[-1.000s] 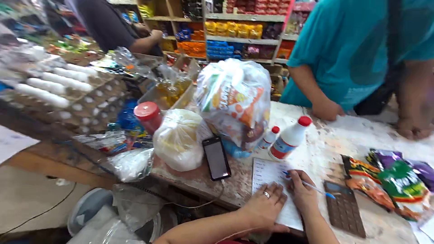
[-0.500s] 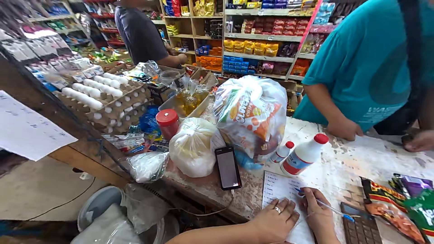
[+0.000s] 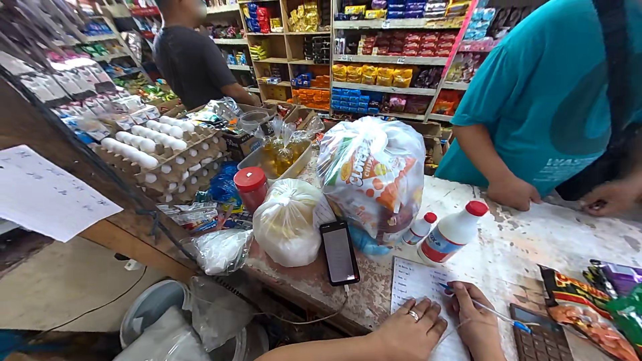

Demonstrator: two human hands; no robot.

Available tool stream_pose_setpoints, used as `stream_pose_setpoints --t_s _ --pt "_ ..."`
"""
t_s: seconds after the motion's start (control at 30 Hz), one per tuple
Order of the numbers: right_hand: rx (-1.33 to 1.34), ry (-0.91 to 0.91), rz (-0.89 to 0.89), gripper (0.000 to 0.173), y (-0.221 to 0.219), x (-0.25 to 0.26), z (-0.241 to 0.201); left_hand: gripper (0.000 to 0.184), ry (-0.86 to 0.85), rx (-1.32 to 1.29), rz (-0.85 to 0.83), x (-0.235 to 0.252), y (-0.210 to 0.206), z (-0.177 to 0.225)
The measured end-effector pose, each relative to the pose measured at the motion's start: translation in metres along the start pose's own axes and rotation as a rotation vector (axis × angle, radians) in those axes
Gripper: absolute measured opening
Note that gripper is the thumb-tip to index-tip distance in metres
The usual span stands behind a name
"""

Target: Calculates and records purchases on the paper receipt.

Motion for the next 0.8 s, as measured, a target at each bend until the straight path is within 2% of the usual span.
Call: stream_pose_setpoints --t_s 0.17,0.8 --pt "0.005 0.007 -0.001 0.021 0.0001 0.0003 0.0003 0.087 0.01 -0.002 -0.032 0.0013 0.0004 0.0001" --pt "-0.023 -0.014 -0.005 0.021 0.0011 -0.0004 0.0004 0.087 -0.002 -0.001 0.017 0.0003 -0.0032 -0.0006"
Point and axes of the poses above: each hand's wrist, its own x-axis towards the middle knuckle, its own y-axis out of the back of the hand, z = x × y, the point moved 1 cm from there along x, towards the middle knuckle, and after that the axes turned 3 degrees about -z, right-handed, at the moved point
